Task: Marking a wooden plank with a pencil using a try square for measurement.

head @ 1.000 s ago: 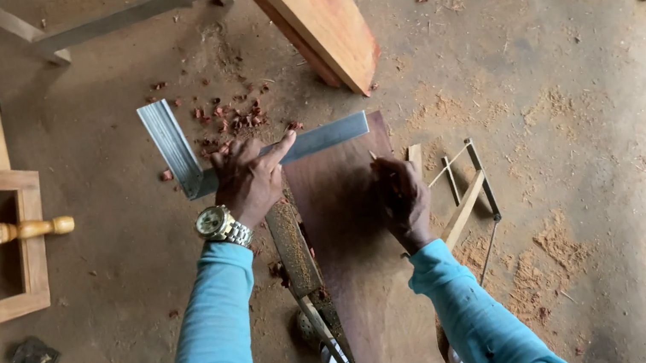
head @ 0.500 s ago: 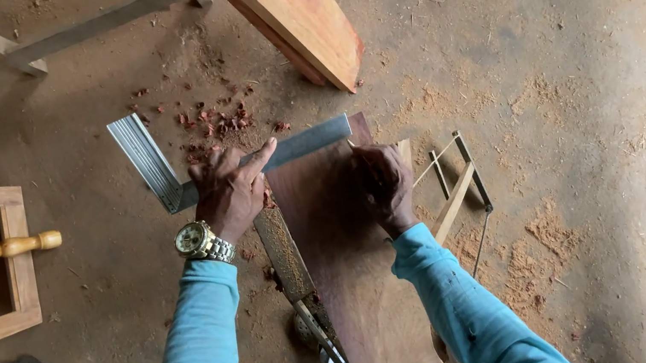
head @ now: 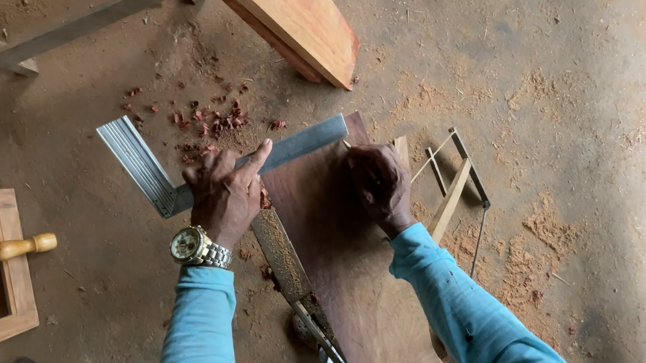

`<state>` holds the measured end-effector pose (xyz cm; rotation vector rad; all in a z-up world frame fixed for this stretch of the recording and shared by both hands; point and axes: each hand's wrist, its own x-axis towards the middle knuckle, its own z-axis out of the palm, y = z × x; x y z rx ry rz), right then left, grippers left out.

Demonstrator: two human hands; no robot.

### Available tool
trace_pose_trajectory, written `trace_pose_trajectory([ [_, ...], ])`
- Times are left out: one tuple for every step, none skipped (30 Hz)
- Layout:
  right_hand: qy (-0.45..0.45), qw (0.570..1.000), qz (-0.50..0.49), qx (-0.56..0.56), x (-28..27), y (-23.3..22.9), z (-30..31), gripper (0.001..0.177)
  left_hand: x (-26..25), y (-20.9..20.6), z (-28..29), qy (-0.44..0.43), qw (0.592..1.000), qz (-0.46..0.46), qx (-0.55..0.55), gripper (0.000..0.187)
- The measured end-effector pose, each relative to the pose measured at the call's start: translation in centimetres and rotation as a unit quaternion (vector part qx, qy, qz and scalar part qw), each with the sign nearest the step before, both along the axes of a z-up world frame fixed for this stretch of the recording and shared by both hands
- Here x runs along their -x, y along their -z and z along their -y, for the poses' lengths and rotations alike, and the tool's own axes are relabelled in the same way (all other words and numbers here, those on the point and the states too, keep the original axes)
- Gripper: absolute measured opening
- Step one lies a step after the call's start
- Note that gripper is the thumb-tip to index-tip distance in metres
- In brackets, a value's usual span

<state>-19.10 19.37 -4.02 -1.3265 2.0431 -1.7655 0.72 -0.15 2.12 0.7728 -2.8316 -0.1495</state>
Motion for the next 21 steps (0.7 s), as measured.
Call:
trace_pose_trajectory([
  [0.0,1.0,0.0,0.0,0.0,0.1,0.0,0.038,0.0,-0.2,-0.1,0.0,1.0,0.0,0.0,0.063],
  [0.003,1.0,0.009,-0.013,0.0,0.2,-0.1,0.036,0.0,-0.4,-0.2,-0.001,1.0,0.002,-0.003,0.064],
  [0.007,0.999,0.018,-0.025,-0.1,0.2,-0.1,0.034,0.1,-0.6,-0.3,-0.003,1.0,0.005,-0.006,0.065],
  [0.007,0.999,0.018,-0.026,-0.1,0.2,-0.1,0.034,0.1,-0.6,-0.2,-0.003,1.0,0.005,-0.006,0.065],
  [0.004,1.0,0.02,-0.021,0.0,0.1,-0.1,0.034,0.1,-0.6,-0.2,-0.001,1.0,0.003,-0.008,0.064],
  [-0.001,1.0,0.023,-0.016,-0.1,0.1,-0.1,0.034,0.1,-0.6,-0.2,0.0,1.0,0.003,-0.01,0.063],
  [-0.001,1.0,0.023,-0.016,-0.1,-0.1,-0.1,0.034,0.1,-0.8,-0.3,0.0,1.0,0.003,-0.01,0.063],
  [-0.002,1.0,0.018,-0.01,-0.1,-0.3,-0.1,0.036,0.2,-1.0,-0.4,-0.004,1.0,0.009,-0.009,0.062],
  [-0.004,1.0,0.013,-0.005,-0.1,-0.5,0.0,0.037,0.2,-1.1,-0.4,-0.008,1.0,0.016,-0.007,0.06],
  [-0.004,1.0,0.013,-0.005,-0.1,-0.5,0.0,0.037,0.2,-1.1,-0.4,-0.008,1.0,0.016,-0.007,0.06],
  [-0.003,1.0,0.013,-0.008,-0.1,-0.5,0.0,0.037,0.2,-1.0,-0.4,-0.008,1.0,0.014,-0.008,0.06],
  [-0.002,1.0,0.014,-0.011,-0.1,-0.4,-0.1,0.037,0.1,-1.0,-0.4,-0.008,1.0,0.013,-0.009,0.059],
  [-0.002,1.0,0.014,-0.011,-0.1,-0.5,-0.1,0.037,0.1,-0.9,-0.4,-0.008,1.0,0.013,-0.009,0.059],
  [-0.003,1.0,0.013,-0.01,-0.1,-0.5,-0.1,0.037,0.1,-0.9,-0.4,-0.01,1.0,0.015,-0.007,0.059],
  [-0.003,1.0,0.011,-0.01,-0.1,-0.6,-0.1,0.038,0.1,-0.9,-0.5,-0.013,1.0,0.017,-0.006,0.058],
  [-0.003,1.0,0.011,-0.01,-0.1,-0.6,-0.1,0.038,0.1,-1.0,-0.5,-0.012,1.0,0.018,-0.006,0.058],
  [-0.002,1.0,0.01,-0.013,-0.1,-0.6,-0.1,0.037,0.2,-1.1,-0.6,-0.013,1.0,0.017,-0.006,0.059],
  [0.0,1.0,0.008,-0.016,-0.1,-0.6,0.0,0.037,0.2,-1.3,-0.6,-0.013,1.0,0.017,-0.006,0.059],
  [0.0,1.0,0.008,-0.016,-0.1,-0.8,0.0,0.037,0.2,-1.2,-0.6,-0.013,1.0,0.017,-0.006,0.059],
  [-0.002,1.0,0.011,-0.014,-0.1,-1.1,-0.1,0.038,0.2,-1.1,-0.5,-0.01,1.0,0.012,-0.007,0.059],
  [-0.004,1.0,0.013,-0.013,-0.1,-1.3,-0.1,0.038,0.1,-0.9,-0.5,-0.007,1.0,0.007,-0.008,0.059],
])
